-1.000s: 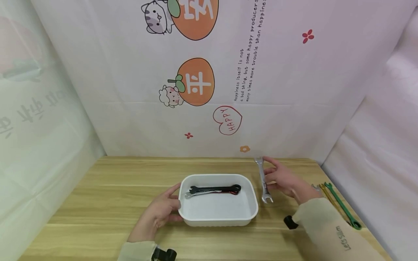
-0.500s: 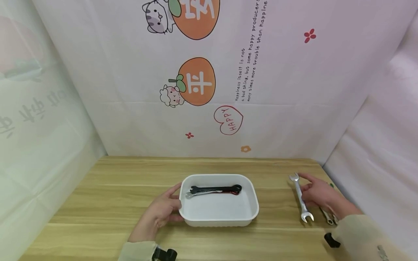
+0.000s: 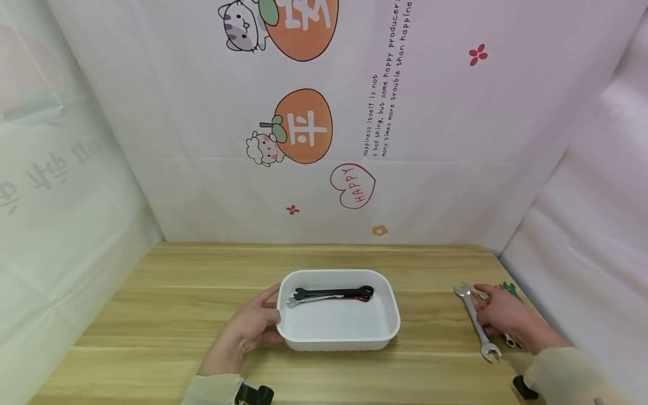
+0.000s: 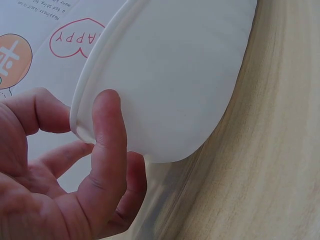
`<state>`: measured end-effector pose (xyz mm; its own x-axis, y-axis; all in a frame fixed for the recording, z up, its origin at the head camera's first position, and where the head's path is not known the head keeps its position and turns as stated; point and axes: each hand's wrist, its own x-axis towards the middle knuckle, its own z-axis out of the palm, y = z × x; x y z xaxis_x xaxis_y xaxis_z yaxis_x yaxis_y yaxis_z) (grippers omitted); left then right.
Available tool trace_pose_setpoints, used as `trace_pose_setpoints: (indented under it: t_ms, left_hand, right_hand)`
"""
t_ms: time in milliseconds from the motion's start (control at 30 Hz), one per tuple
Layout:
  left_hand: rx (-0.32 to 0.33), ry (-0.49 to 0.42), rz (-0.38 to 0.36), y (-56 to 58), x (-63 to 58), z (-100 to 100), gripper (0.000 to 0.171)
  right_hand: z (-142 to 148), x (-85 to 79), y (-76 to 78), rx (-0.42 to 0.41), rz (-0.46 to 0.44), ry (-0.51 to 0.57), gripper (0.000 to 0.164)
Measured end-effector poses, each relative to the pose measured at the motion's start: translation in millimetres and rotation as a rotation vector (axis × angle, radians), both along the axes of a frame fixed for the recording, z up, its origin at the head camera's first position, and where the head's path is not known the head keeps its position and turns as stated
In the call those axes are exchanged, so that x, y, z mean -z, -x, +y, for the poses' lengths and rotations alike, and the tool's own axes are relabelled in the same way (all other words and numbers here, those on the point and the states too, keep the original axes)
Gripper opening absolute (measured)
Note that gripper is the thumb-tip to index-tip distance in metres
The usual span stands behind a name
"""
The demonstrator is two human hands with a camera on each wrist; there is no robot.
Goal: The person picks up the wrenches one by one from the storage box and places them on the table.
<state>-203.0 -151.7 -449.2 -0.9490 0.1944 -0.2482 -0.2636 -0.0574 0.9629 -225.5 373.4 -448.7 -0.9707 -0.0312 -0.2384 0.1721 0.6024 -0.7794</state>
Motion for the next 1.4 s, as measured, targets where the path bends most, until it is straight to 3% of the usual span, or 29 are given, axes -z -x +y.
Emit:
trace_pose_setpoints:
  t_ms: [300, 400, 467, 533, 667, 767, 1033, 1400]
  left_hand:
    - [0.000, 0.008, -0.002, -0.6, -1.4, -0.1, 0.087]
    - [0.000, 0.000, -0.005, -0.4, -1.0, -0.2, 0.087]
    - [-0.002, -0.004, -0.008, -0.3, -0.3, -0.1, 0.087]
    - [-0.004, -0.007, -0.010, 0.0, 0.3, 0.0, 0.088]
    - [-0.005, -0.008, -0.012, 0.5, 0.8, -0.2, 0.088]
    - [-0.001, -0.009, -0.011, 0.7, 0.8, -0.3, 0.088]
    - [0.003, -0.012, -0.005, 1.1, 0.9, -0.2, 0.088]
    - [0.002, 0.001, 0.000, 0.4, 0.3, 0.2, 0.087]
  right_hand:
    - [-0.7, -0.5, 0.4, -0.030, 0.098, -0.236, 0.076]
    - [-0.5, -7.1, -0.9, -0.047, 0.175, -0.376, 0.063]
    - [-0.7, -12.3, -3.2, -0.040, 0.186, -0.387, 0.062]
    - [-2.1, -16.5, -6.2, -0.019, 0.153, -0.286, 0.061]
    - [-1.9, -15.9, -8.7, 0.031, -0.031, 0.088, 0.066]
    - [2.9, -11.3, -8.3, 0.049, -0.123, 0.245, 0.066]
    - [10.5, -5.4, -11.1, 0.053, -0.117, 0.309, 0.067]
    - [13.2, -8.4, -13.6, 0.028, -0.083, 0.252, 0.062]
